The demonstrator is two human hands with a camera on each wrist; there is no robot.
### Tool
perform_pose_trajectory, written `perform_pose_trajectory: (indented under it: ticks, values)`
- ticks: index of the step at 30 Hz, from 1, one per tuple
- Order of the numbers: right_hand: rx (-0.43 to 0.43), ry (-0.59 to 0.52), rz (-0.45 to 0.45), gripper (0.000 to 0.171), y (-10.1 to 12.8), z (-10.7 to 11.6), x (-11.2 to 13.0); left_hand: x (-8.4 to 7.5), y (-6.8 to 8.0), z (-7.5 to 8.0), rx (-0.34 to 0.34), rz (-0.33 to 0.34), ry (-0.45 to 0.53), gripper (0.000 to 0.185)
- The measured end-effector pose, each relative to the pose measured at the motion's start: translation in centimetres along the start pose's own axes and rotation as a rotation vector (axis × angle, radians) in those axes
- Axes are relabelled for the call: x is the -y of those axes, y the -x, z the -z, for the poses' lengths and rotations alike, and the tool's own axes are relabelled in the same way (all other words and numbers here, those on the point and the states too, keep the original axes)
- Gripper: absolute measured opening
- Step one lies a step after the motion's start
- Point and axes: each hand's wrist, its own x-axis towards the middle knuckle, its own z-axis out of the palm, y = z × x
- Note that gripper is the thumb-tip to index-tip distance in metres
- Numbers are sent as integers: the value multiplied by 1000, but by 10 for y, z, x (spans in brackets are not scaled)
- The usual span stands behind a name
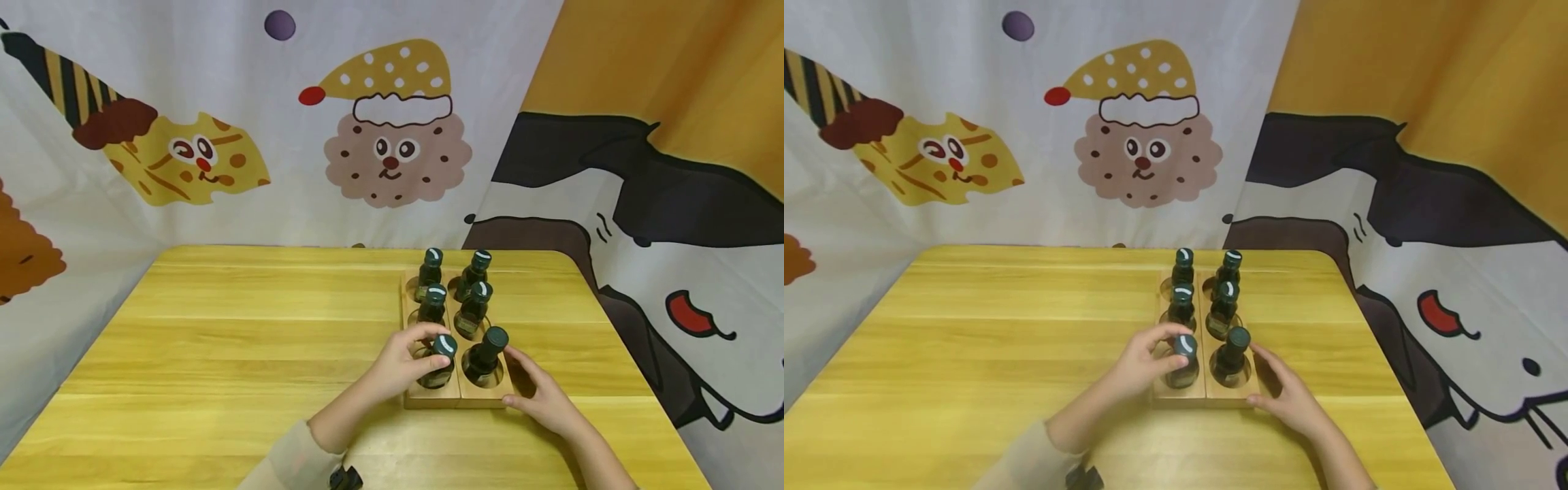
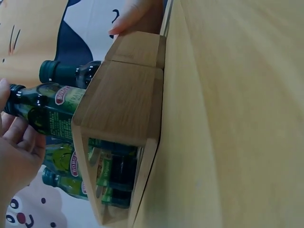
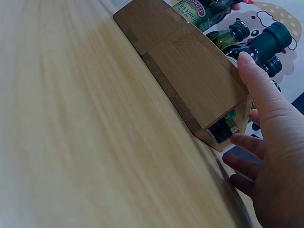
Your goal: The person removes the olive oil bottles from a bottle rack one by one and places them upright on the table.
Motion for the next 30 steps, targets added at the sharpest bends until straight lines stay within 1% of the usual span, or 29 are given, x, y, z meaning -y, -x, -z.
perform_pose_trajectory:
  ticks: [7, 11, 16, 19, 24, 26, 30]
  values:
    - [3, -9, -7, 85, -1, 0, 1, -11, 1, 4, -49, -19, -8, 35]
    - [2, -2, -13, 85, 0, 0, 1, -18, 1, 10, -94, -35, -42, 35]
    - [-2, 1, -16, 84, 0, -1, 2, -24, -1, 21, -151, -96, -72, 36]
    - [-3, 0, -18, 83, 0, -1, 2, -27, -3, 28, -178, -138, -81, 35]
    - [-1, 3, -21, 83, 0, -1, 2, -33, -7, 43, -200, -179, -105, 34]
    - [-2, 5, -22, 83, 0, -2, 1, -34, -10, 51, -203, -186, -113, 33]
    - [-6, 11, -24, 84, 0, -2, 1, -33, -17, 67, -206, -174, -116, 33]
